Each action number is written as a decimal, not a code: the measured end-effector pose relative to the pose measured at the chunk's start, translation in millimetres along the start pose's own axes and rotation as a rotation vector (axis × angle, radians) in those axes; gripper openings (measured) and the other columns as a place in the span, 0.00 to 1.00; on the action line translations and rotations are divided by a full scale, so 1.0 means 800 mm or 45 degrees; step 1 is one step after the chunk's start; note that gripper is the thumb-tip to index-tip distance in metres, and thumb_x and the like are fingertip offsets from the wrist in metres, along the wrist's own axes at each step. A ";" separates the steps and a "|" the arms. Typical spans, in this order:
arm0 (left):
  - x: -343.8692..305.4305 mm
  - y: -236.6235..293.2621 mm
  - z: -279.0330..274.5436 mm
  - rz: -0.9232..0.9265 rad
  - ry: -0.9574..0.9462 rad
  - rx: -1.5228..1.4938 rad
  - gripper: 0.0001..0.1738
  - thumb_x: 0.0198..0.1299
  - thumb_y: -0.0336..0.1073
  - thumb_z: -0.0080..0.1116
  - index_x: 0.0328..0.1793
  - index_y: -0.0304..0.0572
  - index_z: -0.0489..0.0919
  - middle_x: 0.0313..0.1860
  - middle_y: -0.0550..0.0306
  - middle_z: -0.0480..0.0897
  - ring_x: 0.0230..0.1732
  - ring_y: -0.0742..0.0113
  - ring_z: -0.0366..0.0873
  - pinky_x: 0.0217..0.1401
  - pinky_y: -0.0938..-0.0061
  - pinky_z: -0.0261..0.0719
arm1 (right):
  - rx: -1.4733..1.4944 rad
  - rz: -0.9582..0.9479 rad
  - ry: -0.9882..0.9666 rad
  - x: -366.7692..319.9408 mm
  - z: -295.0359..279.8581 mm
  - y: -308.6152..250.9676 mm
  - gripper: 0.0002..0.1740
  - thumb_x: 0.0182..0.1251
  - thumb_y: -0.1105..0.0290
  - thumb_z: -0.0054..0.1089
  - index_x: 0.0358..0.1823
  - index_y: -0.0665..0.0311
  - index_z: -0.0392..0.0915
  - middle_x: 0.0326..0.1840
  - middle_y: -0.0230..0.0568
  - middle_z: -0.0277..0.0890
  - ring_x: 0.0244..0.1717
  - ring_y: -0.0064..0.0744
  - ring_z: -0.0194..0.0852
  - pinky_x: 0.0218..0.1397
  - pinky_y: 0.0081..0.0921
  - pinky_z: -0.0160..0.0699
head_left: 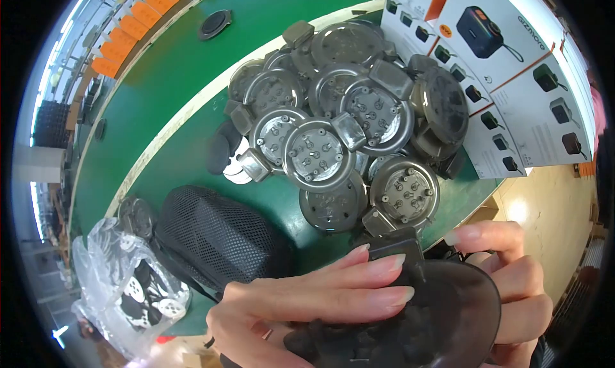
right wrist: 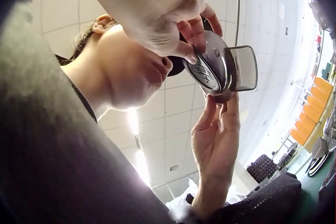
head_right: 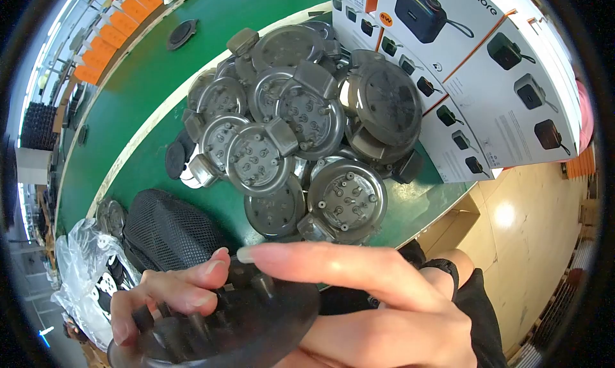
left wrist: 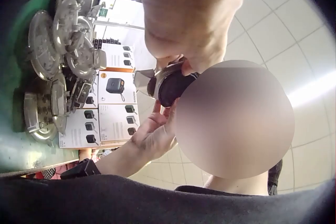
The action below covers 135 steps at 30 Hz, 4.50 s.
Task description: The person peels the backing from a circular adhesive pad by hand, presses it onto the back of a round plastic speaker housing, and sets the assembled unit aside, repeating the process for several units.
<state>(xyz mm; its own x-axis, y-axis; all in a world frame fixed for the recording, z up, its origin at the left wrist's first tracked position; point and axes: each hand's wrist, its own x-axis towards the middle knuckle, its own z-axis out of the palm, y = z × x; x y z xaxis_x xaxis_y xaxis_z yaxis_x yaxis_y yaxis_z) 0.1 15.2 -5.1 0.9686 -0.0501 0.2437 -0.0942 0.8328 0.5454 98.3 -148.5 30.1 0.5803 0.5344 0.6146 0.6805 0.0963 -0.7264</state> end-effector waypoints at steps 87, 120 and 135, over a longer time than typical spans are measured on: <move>0.003 -0.007 0.011 0.487 0.150 0.761 0.24 0.60 0.40 0.47 0.58 0.34 0.58 0.55 0.31 0.66 0.57 0.44 0.67 0.63 0.57 0.61 | 0.064 -0.096 -0.364 0.034 -0.008 -0.004 0.12 0.44 0.75 0.62 0.33 0.52 0.75 0.32 0.37 0.65 0.35 0.34 0.68 0.52 0.50 0.68; 0.016 -0.004 0.021 0.532 0.242 0.724 0.20 0.59 0.36 0.43 0.57 0.39 0.66 0.54 0.28 0.68 0.58 0.38 0.66 0.61 0.57 0.63 | 0.006 -0.090 -0.493 0.032 -0.018 -0.005 0.14 0.45 0.77 0.60 0.36 0.56 0.75 0.32 0.38 0.64 0.35 0.33 0.64 0.48 0.46 0.75; 0.001 -0.007 0.008 0.695 0.440 1.246 0.19 0.55 0.24 0.53 0.51 0.19 0.66 0.50 0.36 0.74 0.47 0.60 0.76 0.50 0.75 0.72 | -0.059 -0.165 -0.430 0.034 -0.001 0.010 0.16 0.43 0.82 0.66 0.36 0.65 0.73 0.31 0.39 0.65 0.24 0.28 0.63 0.30 0.27 0.69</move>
<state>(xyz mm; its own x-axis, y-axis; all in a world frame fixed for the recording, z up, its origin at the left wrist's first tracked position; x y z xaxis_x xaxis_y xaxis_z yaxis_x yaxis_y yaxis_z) 0.0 7.3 -2.7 0.7419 0.4603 0.4875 -0.5077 -0.0893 0.8569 119.8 -133.8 41.0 0.3125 0.7681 0.5589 0.7627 0.1478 -0.6297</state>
